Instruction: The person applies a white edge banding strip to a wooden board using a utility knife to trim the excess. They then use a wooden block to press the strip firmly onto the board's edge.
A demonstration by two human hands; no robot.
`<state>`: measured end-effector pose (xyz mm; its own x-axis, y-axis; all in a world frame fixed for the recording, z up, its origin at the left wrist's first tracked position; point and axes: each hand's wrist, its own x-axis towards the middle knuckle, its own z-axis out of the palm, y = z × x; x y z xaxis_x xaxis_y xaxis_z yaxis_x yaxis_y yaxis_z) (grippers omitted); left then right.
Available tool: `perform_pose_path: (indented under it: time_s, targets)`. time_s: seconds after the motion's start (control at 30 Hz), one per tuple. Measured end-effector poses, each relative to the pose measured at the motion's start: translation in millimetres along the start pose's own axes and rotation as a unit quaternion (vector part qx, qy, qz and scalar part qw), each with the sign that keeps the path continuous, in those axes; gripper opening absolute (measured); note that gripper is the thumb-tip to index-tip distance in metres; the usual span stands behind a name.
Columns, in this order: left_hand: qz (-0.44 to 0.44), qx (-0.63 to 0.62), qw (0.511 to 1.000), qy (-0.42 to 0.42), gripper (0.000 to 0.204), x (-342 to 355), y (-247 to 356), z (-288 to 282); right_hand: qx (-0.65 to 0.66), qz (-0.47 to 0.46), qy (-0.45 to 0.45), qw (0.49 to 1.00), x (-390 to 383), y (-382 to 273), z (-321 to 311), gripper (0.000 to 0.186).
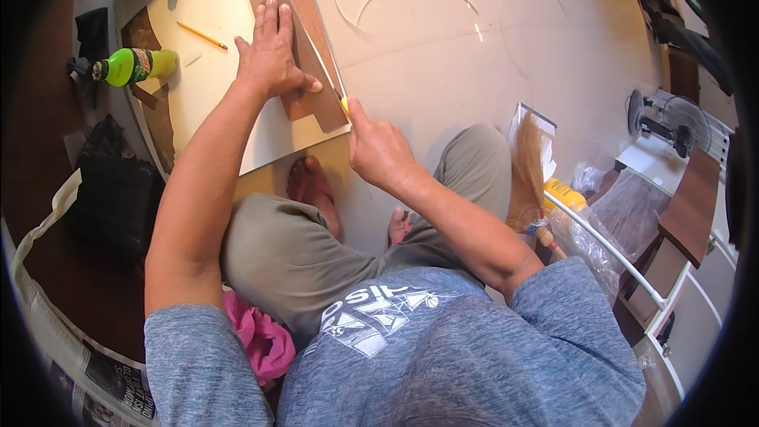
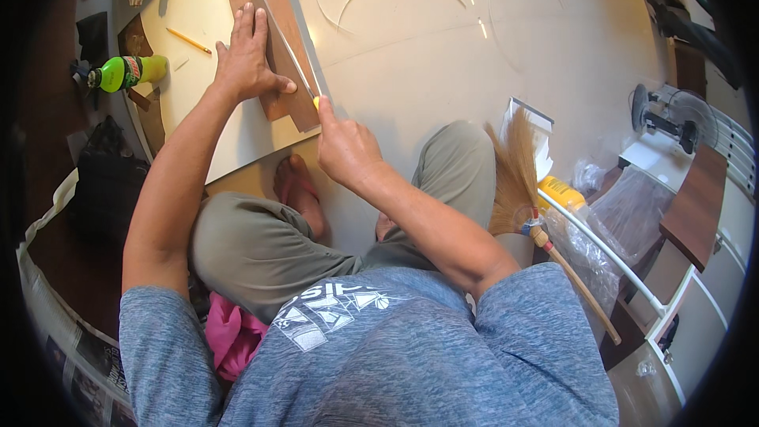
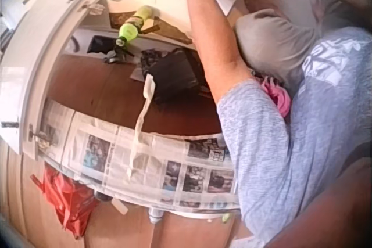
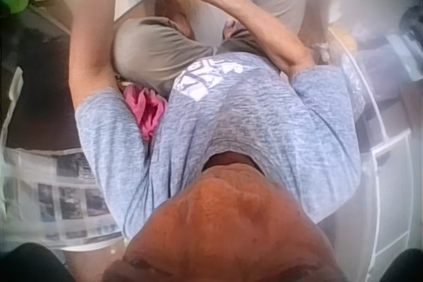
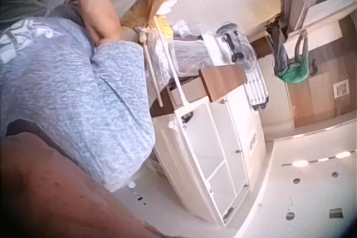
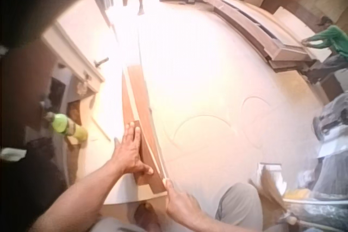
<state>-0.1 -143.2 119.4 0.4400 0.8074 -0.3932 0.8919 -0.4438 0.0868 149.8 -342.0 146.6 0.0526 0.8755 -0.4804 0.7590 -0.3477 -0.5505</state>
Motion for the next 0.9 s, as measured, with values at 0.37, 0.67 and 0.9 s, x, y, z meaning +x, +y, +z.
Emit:
perform_pose_path:
  time_s: [0.37,0.67,0.9]
  targets:
    - [-0.009,-0.016,1.0,-0.017,0.166,2,0,-1,0.052,-0.026,0.104,0.993,83,-11,-11,0.054]
    - [-0.008,-0.027,0.999,-0.016,0.165,3,0,-2,0.028,-0.024,0.065,0.997,111,-24,-7,0.057]
    - [0.0,-0.039,0.999,0.001,0.161,3,-3,4,0.016,-0.023,0.046,0.999,103,-25,-9,0.058]
